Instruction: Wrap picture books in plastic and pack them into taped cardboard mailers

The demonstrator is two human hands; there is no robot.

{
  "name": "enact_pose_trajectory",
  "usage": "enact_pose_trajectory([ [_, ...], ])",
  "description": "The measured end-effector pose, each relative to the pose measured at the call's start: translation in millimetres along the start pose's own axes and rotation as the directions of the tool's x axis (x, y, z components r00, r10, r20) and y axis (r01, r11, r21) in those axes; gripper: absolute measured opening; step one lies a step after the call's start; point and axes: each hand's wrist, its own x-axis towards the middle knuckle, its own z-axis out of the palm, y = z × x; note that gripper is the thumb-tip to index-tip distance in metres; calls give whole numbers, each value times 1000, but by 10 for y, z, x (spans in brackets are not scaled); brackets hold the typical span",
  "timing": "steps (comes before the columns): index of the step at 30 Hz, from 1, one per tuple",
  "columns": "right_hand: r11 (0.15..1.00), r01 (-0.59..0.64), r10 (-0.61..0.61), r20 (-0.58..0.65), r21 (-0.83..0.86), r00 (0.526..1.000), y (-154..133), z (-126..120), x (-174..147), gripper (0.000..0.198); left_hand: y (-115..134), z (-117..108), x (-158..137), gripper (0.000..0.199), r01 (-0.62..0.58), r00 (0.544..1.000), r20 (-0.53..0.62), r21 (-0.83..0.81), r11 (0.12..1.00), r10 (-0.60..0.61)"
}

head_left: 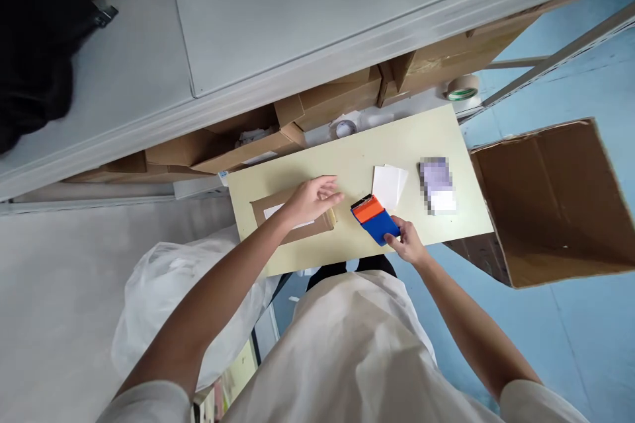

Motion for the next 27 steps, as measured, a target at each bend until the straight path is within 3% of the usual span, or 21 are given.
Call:
enact_pose_trajectory([
  [3,996,10,-13,38,92,999,84,-1,8,23,181,82,269,49,29,985,170,-23,999,-25],
  [6,990,9,-16,49,141,999,122,-14,31,26,310,124,400,30,21,966,256,89,996,-43],
  [12,908,-94,102,3,407,995,143,34,161,45,478,80,584,27,-41,972,226,411,911,-58],
  [15,830,-211,247,-1,516,969,109,79,288,52,430,76,745,30,1,959,240,527,850,-150],
  [19,717,-363,365,122,596,923,117,90,390,52,265,91,932,31,72,892,306,630,774,-333],
  [23,616,-464,431,221,636,875,344,113,233,49,123,37,1020,32,50,887,273,746,664,-374],
  [27,481,-574,494,336,663,802,632,276,-25,46,26,3,1101,32,-14,852,261,878,479,-454],
])
